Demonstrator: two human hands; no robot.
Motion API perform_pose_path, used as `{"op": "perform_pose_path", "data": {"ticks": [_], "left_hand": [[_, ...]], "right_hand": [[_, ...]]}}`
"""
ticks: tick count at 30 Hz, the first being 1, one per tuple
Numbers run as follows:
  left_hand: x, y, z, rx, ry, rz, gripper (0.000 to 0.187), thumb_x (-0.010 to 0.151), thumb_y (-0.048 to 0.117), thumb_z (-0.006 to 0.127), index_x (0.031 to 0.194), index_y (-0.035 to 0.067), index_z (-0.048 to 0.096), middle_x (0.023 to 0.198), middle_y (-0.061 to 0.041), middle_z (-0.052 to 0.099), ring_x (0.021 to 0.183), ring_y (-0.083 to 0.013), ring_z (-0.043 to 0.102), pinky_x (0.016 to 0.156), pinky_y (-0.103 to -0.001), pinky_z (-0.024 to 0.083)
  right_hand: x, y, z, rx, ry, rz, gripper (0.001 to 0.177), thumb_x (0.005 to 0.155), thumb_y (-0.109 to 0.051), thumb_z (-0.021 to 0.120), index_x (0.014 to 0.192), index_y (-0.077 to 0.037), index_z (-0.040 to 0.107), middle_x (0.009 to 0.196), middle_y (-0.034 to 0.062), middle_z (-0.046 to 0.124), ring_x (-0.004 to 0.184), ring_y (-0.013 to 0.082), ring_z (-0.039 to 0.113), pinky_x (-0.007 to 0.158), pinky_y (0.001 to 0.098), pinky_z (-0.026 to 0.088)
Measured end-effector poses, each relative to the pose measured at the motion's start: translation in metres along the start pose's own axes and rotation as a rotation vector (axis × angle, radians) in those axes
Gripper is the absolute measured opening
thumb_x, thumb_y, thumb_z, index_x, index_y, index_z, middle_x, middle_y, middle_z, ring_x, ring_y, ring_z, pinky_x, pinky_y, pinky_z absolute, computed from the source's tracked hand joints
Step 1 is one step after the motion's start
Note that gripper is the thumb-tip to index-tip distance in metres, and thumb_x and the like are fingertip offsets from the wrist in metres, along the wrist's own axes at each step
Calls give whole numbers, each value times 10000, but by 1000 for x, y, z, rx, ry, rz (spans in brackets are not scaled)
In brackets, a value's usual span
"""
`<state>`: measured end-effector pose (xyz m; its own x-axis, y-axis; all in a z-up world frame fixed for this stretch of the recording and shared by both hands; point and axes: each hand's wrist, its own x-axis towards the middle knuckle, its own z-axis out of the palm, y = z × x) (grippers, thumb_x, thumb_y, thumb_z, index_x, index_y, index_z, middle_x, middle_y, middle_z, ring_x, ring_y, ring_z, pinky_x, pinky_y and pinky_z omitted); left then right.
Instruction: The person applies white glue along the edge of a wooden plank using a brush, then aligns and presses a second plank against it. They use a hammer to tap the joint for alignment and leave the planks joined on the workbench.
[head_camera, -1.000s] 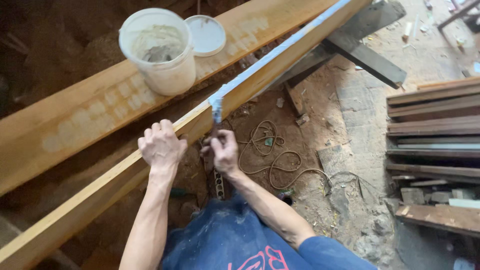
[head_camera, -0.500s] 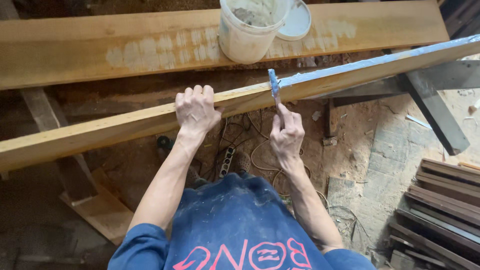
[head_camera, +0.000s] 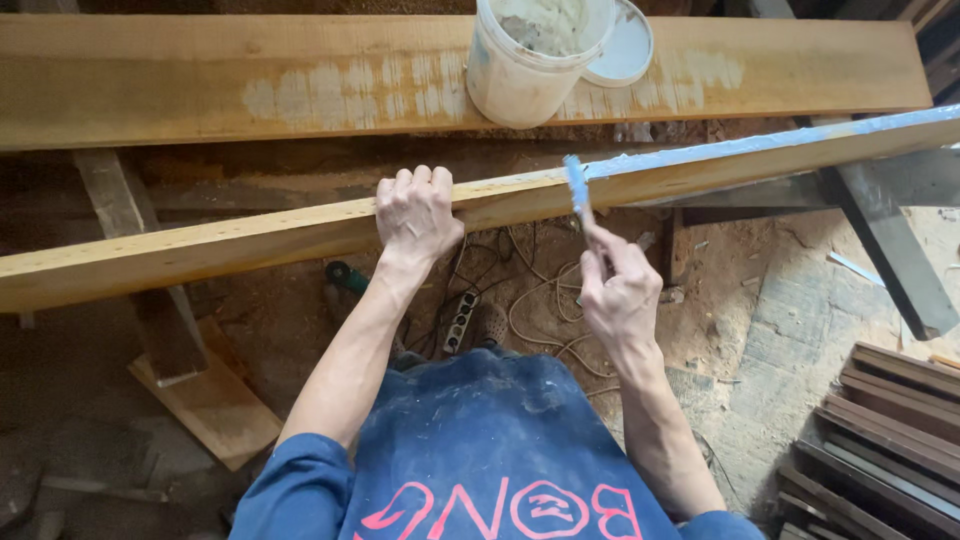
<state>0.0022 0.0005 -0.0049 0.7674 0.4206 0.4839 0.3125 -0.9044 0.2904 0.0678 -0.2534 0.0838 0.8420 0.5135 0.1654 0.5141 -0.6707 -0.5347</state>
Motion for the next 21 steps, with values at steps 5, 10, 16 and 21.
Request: {"op": "perform_pose_path", "data": {"ticks": [5, 10, 16, 21], "left_hand": [[0, 1, 1, -8, -20, -8, 157, 615, 24, 678, 746, 84, 616, 746, -100, 664, 692, -267, 646, 616, -398, 475], [-2, 1, -2, -38, 28, 2, 161, 634, 48, 706, 765, 91, 623, 755, -88, 656, 714, -267, 646, 638, -400, 473], [4, 4, -5, -6, 21, -28, 154, 615, 102, 721, 737, 122, 630, 744, -66, 656, 720, -274, 653, 642, -419, 478], [15, -2, -2, 26, -42, -5, 166, 593, 127, 722, 745, 132, 657, 739, -71, 674, 704, -266, 662, 630, -418, 486]], "right_hand": [[0, 5, 0, 60, -50, -108, 324, 912, -83, 677, 1231, -56, 721, 892, 102, 714, 708, 136, 664, 568, 295, 554], [5, -10, 0, -125, -78, -8, 322, 958, -69, 634, 1271, -45, 706, 873, 129, 715, 663, 201, 647, 550, 341, 536], [29, -36, -29, 71, 27, -43, 278, 1008, -126, 598, 1264, -48, 676, 947, 125, 747, 766, 199, 720, 645, 338, 586], [121, -28, -46, -241, 71, -332, 170, 1046, -125, 635, 1187, -101, 728, 980, 162, 733, 858, 374, 705, 706, 472, 546]]}}
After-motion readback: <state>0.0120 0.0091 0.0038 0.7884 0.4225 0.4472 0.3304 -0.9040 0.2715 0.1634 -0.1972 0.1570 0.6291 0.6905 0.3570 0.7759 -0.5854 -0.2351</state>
